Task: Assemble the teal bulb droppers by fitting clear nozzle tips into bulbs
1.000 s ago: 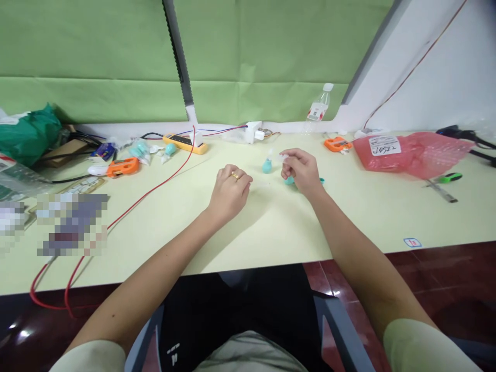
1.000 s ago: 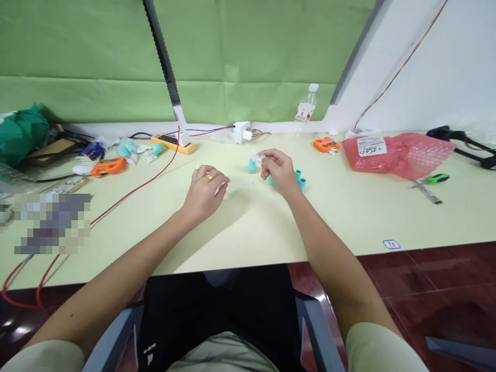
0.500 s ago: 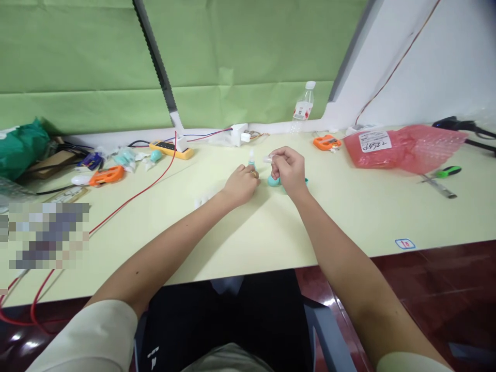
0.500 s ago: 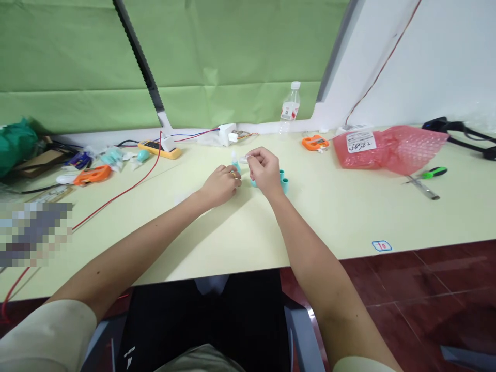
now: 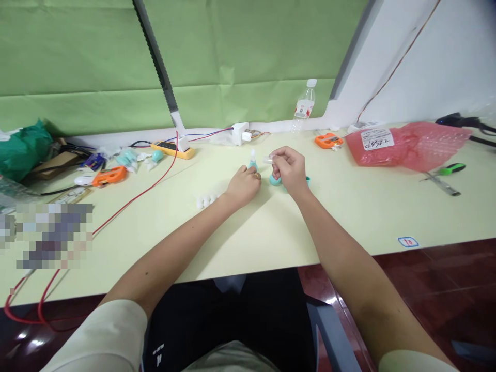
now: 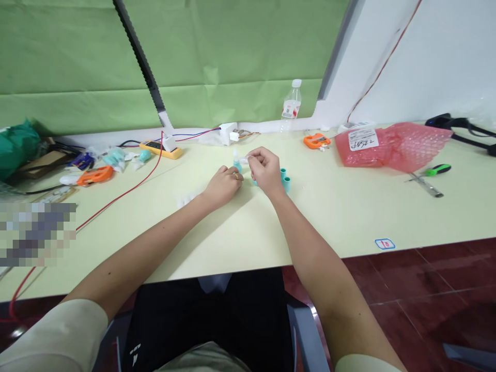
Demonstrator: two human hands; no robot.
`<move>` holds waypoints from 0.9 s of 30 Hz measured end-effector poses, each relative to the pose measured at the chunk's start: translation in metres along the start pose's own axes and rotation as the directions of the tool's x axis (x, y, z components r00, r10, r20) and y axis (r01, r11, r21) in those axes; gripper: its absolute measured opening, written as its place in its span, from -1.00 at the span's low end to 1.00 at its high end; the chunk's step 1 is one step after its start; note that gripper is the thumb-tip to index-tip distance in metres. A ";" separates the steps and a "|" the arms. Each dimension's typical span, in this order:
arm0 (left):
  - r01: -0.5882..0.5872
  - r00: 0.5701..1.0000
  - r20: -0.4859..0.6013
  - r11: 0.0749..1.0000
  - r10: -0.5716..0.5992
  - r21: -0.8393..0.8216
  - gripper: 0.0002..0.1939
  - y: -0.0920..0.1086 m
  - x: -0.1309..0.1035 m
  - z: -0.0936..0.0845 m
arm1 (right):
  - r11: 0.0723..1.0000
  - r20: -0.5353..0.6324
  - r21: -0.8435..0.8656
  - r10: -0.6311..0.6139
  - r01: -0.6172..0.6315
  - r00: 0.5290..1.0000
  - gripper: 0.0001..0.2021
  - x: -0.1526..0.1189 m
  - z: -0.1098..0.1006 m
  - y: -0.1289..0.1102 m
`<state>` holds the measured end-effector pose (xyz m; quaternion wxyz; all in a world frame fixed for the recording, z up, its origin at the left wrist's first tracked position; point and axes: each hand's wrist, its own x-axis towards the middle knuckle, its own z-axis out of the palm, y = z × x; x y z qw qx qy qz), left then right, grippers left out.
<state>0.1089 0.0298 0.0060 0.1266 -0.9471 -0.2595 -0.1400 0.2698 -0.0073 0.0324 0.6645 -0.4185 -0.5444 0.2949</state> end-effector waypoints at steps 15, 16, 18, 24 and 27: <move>0.001 0.766 -0.555 0.865 -0.323 -0.502 -0.90 -0.005 -0.090 -0.059 | 0.974 0.560 0.053 0.152 -0.219 0.814 -0.71 -0.025 0.019 -0.011; -0.004 0.759 -0.563 0.862 -0.328 -0.507 -0.91 -0.005 -0.094 -0.058 | 0.970 0.582 0.053 0.163 -0.237 0.797 -0.70 -0.029 0.023 -0.009; -0.017 0.764 -0.560 0.856 -0.322 -0.516 -0.90 -0.004 -0.098 -0.052 | 0.962 0.605 0.067 0.172 -0.266 0.777 -0.70 -0.033 0.030 -0.007; -0.044 0.796 -0.538 0.858 -0.279 -0.511 -0.88 -0.003 -0.103 -0.038 | 0.948 0.621 0.098 0.179 -0.302 0.763 -0.71 -0.037 0.036 -0.001; -0.060 0.781 -0.560 0.860 -0.276 -0.507 -0.88 -0.002 -0.103 -0.035 | 0.944 0.619 0.108 0.182 -0.312 0.764 -0.70 -0.038 0.036 0.000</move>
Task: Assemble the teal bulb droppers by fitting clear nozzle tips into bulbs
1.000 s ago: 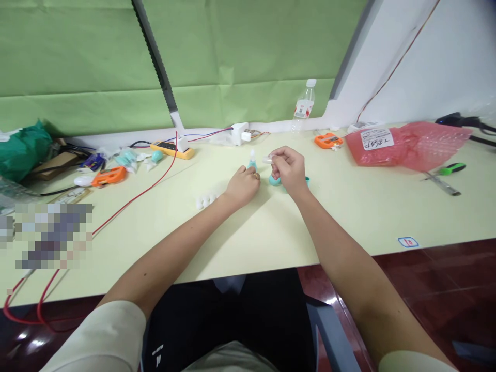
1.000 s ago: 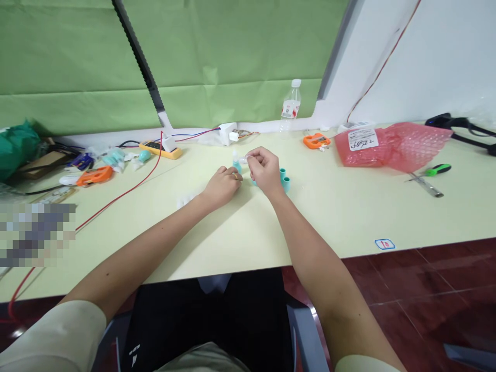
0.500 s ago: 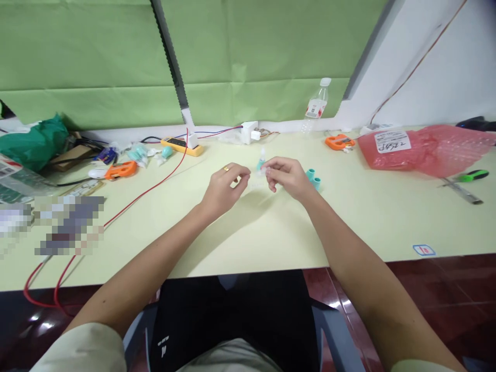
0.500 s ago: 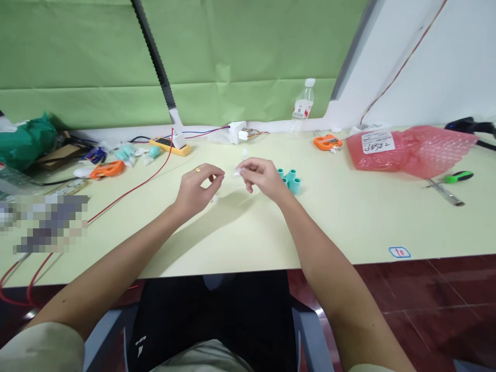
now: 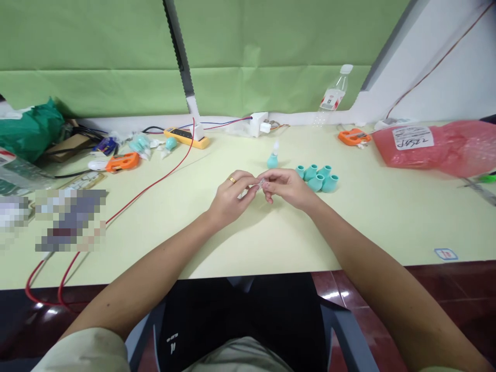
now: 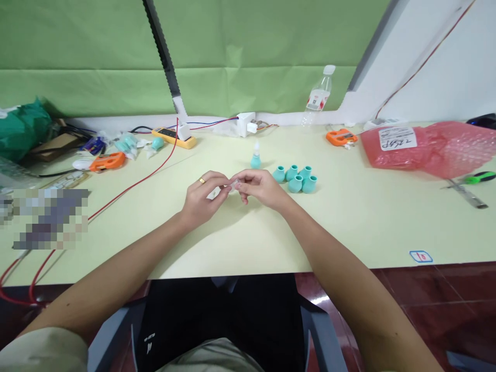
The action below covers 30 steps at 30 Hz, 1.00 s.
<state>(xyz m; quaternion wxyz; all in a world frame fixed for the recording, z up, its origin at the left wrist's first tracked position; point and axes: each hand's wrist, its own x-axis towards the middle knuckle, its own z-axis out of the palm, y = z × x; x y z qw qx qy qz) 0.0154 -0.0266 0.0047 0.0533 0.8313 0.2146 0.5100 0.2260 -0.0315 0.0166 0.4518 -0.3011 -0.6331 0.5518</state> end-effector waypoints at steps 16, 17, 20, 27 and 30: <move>0.105 0.989 -0.097 0.989 -0.115 -0.100 -0.96 0.011 -0.001 0.005 | 0.999 0.010 0.052 0.004 -0.005 1.000 -0.70 -0.001 0.000 0.005; 0.109 0.988 -0.096 0.989 -0.119 -0.104 -0.96 0.011 -0.001 0.005 | 0.999 0.008 0.052 0.005 -0.005 1.000 -0.70 -0.001 0.000 0.005; 0.125 0.986 -0.095 0.985 -0.136 -0.121 -0.96 0.012 -0.001 0.006 | 0.999 0.001 0.048 0.007 -0.007 1.000 -0.68 -0.001 0.001 0.005; 0.169 0.979 -0.091 0.976 -0.182 -0.138 -0.95 0.014 -0.001 0.005 | 0.999 0.005 0.045 -0.005 0.005 1.000 -0.67 -0.001 0.000 0.006; 0.217 0.968 -0.091 0.961 -0.235 -0.171 -0.96 0.016 0.000 0.005 | 0.999 -0.015 0.039 -0.016 0.016 1.000 -0.66 0.000 0.002 0.005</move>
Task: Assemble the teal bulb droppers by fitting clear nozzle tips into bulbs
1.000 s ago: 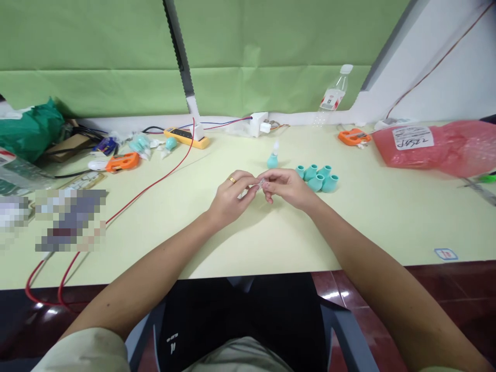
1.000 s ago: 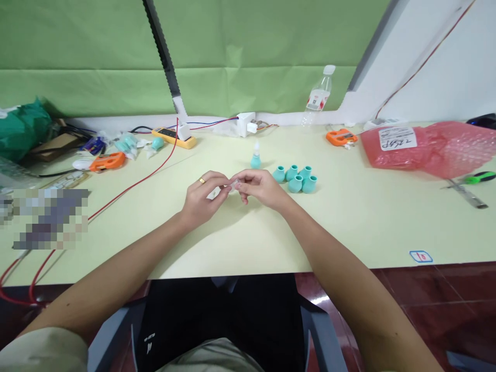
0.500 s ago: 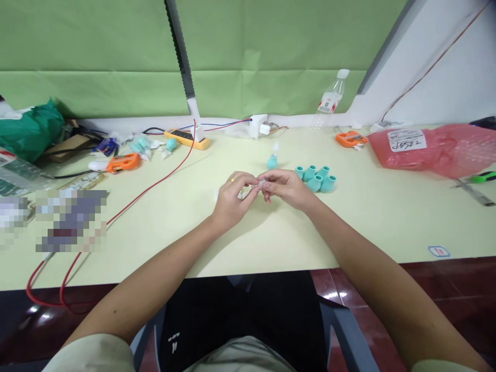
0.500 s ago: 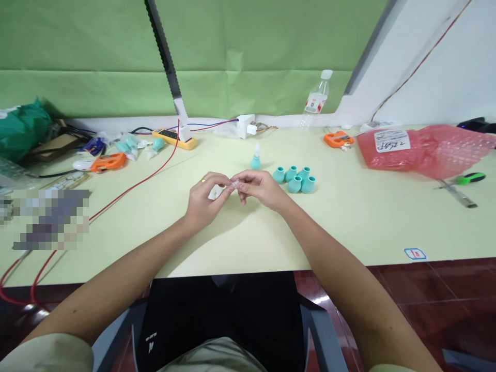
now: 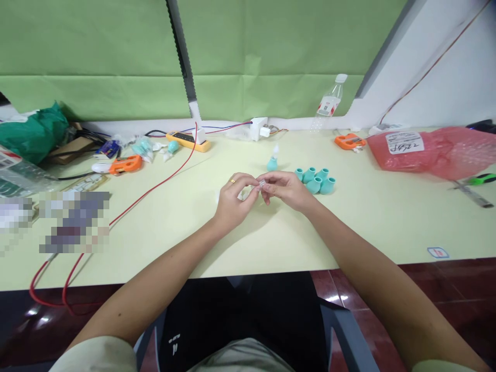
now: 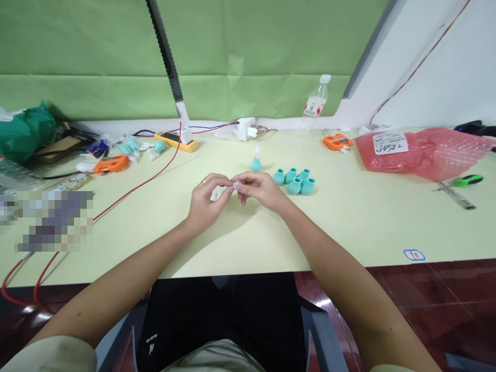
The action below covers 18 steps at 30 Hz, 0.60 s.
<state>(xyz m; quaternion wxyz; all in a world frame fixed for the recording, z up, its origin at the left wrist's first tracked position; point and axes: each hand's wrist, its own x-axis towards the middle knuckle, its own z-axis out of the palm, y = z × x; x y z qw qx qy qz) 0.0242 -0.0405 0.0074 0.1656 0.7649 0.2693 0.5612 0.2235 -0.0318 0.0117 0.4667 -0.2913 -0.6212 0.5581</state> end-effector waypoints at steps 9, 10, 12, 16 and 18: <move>0.303 0.951 0.005 0.931 -0.308 -0.204 -0.77 -0.008 -0.002 0.005 | 0.995 -0.049 -0.069 -0.082 0.079 0.995 -0.67 0.000 0.005 -0.006; 0.340 0.939 0.033 0.908 -0.343 -0.243 -0.74 -0.009 -0.002 0.005 | 0.993 -0.049 -0.076 -0.089 0.085 0.995 -0.68 0.000 0.004 -0.007; 0.389 0.921 0.098 0.872 -0.377 -0.299 -0.70 -0.009 -0.003 0.006 | 0.991 -0.044 -0.092 -0.103 0.099 0.994 -0.70 -0.001 0.004 -0.010; 0.376 0.926 0.132 0.873 -0.353 -0.309 -0.71 -0.007 -0.003 0.006 | 0.983 -0.025 -0.132 -0.130 0.126 0.991 -0.73 -0.002 0.004 -0.011; 0.358 0.934 0.115 0.887 -0.339 -0.291 -0.73 -0.006 -0.004 0.006 | 0.979 -0.021 -0.147 -0.147 0.142 0.989 -0.73 -0.002 0.005 -0.011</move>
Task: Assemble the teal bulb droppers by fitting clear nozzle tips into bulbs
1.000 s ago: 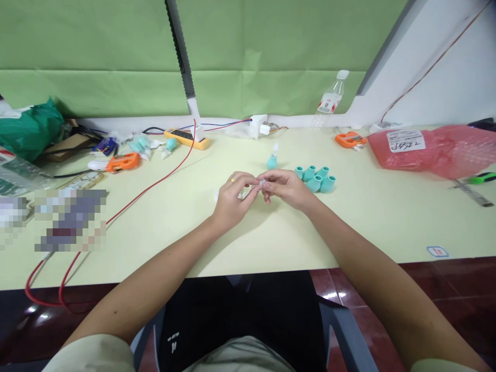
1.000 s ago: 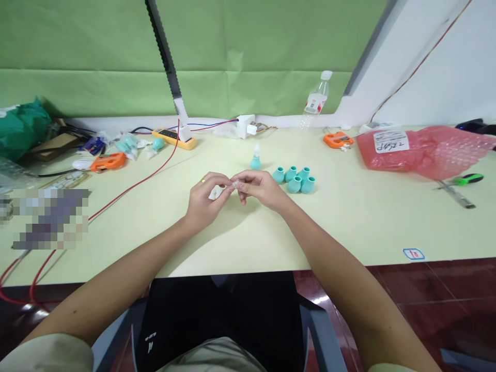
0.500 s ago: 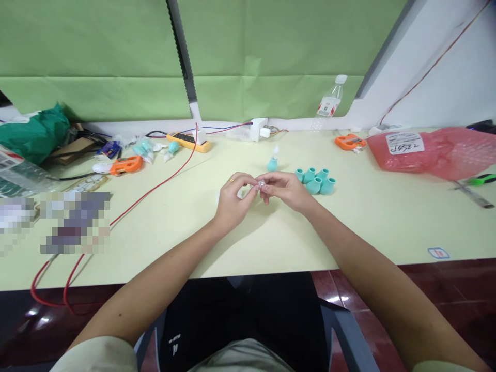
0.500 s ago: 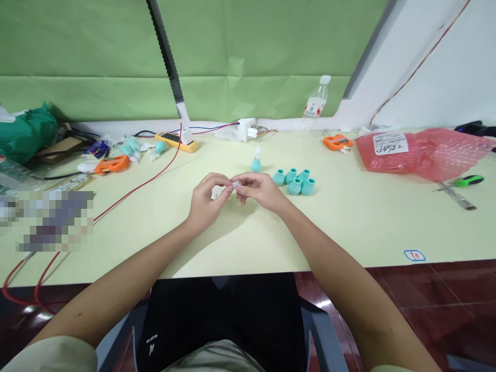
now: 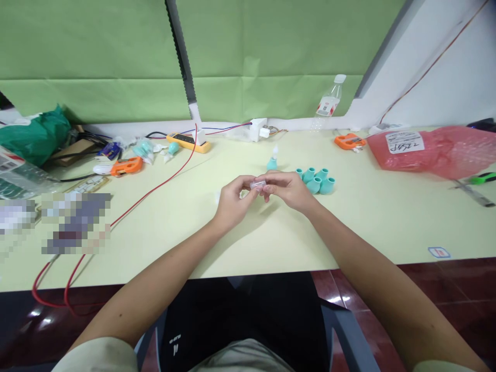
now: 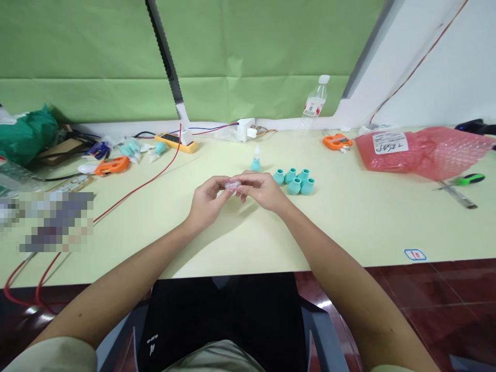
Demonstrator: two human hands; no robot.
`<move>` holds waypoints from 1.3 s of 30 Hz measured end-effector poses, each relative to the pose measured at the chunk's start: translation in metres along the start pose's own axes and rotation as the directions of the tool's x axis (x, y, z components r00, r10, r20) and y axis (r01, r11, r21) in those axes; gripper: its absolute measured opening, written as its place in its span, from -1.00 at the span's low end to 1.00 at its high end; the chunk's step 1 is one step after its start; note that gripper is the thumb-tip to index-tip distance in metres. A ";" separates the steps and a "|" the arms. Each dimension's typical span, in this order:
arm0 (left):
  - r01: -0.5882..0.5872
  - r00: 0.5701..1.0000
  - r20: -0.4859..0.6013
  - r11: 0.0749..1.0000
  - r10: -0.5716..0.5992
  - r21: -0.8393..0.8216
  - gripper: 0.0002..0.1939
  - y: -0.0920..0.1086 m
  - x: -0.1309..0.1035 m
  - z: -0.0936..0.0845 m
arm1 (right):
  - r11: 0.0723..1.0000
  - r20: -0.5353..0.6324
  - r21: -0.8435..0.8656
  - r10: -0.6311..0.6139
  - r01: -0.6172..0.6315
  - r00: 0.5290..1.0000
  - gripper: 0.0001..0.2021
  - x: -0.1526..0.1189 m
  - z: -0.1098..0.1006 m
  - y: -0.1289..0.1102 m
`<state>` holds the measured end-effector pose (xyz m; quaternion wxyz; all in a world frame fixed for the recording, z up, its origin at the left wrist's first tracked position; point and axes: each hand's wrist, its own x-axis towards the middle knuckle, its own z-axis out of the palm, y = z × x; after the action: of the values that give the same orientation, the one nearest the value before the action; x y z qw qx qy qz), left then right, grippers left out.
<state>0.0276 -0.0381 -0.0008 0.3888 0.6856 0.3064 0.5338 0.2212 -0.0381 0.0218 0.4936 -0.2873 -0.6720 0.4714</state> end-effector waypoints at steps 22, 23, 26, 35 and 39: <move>0.209 0.978 0.020 0.956 -0.210 -0.205 -0.84 0.008 0.001 0.003 | 0.999 -0.074 -0.008 0.053 -0.054 0.996 -0.69 -0.004 0.019 -0.002; 0.211 0.977 0.035 0.949 -0.209 -0.233 -0.84 0.009 0.001 0.003 | 0.998 -0.074 0.011 0.060 -0.059 0.995 -0.68 -0.003 0.019 -0.003; 0.133 0.991 0.058 0.954 -0.122 -0.269 -0.74 0.011 -0.002 0.005 | 0.996 -0.078 0.056 0.075 -0.071 0.994 -0.65 -0.002 0.017 -0.007; -0.010 0.994 0.101 0.977 0.032 -0.213 -0.67 0.011 -0.008 0.007 | 0.986 -0.042 0.149 0.088 -0.081 0.995 -0.62 -0.003 0.011 -0.005; -0.008 0.994 0.102 0.972 0.033 -0.234 -0.66 0.011 -0.008 0.006 | 0.990 0.012 0.137 0.046 -0.047 0.999 -0.62 -0.003 0.008 -0.006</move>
<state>0.0319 -0.0520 0.0042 0.4769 0.6653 0.2135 0.5332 0.2148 -0.0457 0.0256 0.4981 -0.2662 -0.6334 0.5290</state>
